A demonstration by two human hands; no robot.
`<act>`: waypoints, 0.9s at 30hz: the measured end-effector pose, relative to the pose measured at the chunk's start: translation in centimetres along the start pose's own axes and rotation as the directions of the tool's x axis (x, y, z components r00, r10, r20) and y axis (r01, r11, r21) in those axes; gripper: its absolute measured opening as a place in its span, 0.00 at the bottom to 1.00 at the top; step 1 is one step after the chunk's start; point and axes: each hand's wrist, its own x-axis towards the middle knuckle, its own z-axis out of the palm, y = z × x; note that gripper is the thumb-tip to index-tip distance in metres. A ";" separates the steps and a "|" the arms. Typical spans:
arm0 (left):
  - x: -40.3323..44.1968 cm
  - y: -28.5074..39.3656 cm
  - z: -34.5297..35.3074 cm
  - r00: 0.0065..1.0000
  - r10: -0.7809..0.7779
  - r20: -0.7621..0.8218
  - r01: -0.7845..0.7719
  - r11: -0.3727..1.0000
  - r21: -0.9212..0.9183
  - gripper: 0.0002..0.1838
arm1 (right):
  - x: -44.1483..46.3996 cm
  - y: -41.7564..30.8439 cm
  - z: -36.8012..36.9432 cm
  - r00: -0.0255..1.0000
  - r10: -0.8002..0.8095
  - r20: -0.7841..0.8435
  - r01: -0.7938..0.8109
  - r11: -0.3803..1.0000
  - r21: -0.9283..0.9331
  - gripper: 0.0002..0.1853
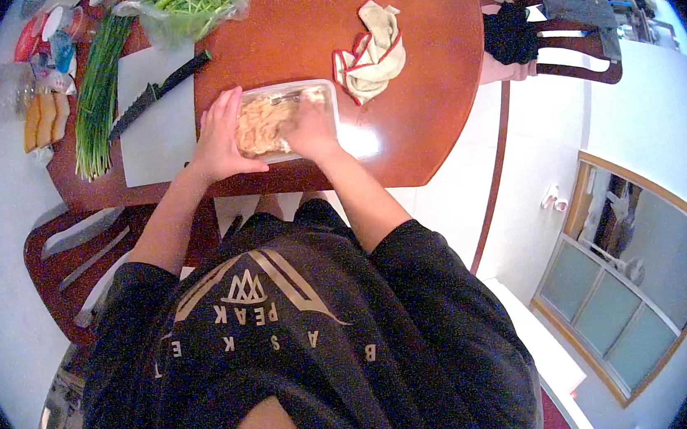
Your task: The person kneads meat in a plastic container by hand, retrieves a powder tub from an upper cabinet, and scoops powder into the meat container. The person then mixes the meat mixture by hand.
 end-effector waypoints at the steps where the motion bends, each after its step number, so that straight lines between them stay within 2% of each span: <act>1: -0.1 0.1 0.0 1.000 -0.010 0.018 0.010 1.000 0.016 0.74 | 0.2 -1.4 -0.8 0.999 0.039 -0.004 -0.039 0.999 -0.015 0.25; 3: 0.2 -0.6 0.4 0.999 0.035 -0.011 -0.035 0.999 0.004 0.73 | 0.4 -3.9 -0.7 0.993 0.116 -0.009 -0.116 0.992 -0.046 0.23; 4: 0.1 -0.8 0.6 0.998 0.056 -0.021 -0.056 0.998 -0.002 0.73 | 0.6 -4.5 0.2 0.999 0.055 -0.002 -0.054 0.984 -0.168 0.22; 7: 0.1 -0.3 0.3 0.998 0.053 -0.036 -0.053 0.999 0.001 0.72 | 1.5 -6.5 -0.2 0.919 -0.077 0.387 0.174 0.959 -0.223 0.21; 8: 0.1 -0.4 0.3 0.997 0.058 -0.047 -0.058 0.998 -0.009 0.72 | 1.6 -6.6 -1.7 0.861 -0.138 0.489 0.212 0.972 -0.100 0.22; 11: 0.2 -0.1 0.2 0.997 0.046 -0.055 -0.047 0.999 -0.008 0.73 | -0.1 -5.1 -4.5 0.966 -0.080 0.247 0.125 0.976 -0.175 0.22; 13: -0.1 0.4 0.1 1.000 -0.009 -0.010 0.009 0.999 0.040 0.74 | 0.3 -5.6 -4.3 0.968 -0.016 0.249 0.091 0.952 -0.292 0.21; 15: 0.0 -0.1 0.5 0.999 0.026 -0.032 -0.026 1.000 -0.011 0.73 | 0.4 -6.4 -3.0 0.967 0.053 0.251 0.054 0.914 -0.401 0.20; 16: 0.0 -0.4 0.7 0.998 0.038 -0.045 -0.040 0.999 -0.036 0.72 | 1.5 -5.2 -0.1 0.962 -0.051 0.267 0.166 0.888 -0.429 0.27; 19: 0.0 -1.1 0.7 0.988 0.093 -0.123 -0.102 0.993 -0.065 0.72 | 1.3 -6.0 -0.2 0.865 -0.308 0.397 0.425 0.870 -0.251 0.25; 20: -0.1 -0.8 0.5 0.996 0.046 -0.079 -0.048 0.999 -0.022 0.73 | 1.4 -5.7 -1.1 0.813 -0.308 0.495 0.451 0.870 -0.199 0.25; 23: -0.5 -0.5 0.4 0.998 -0.002 -0.060 0.000 1.000 -0.027 0.73 | 1.5 -5.0 -4.9 0.828 -0.170 0.535 0.357 0.895 -0.268 0.27; 27: -0.4 -0.1 0.3 0.999 -0.026 -0.028 0.024 0.997 -0.068 0.74 | 1.9 -4.5 -2.9 0.817 -0.247 0.521 0.488 0.777 -0.398 0.24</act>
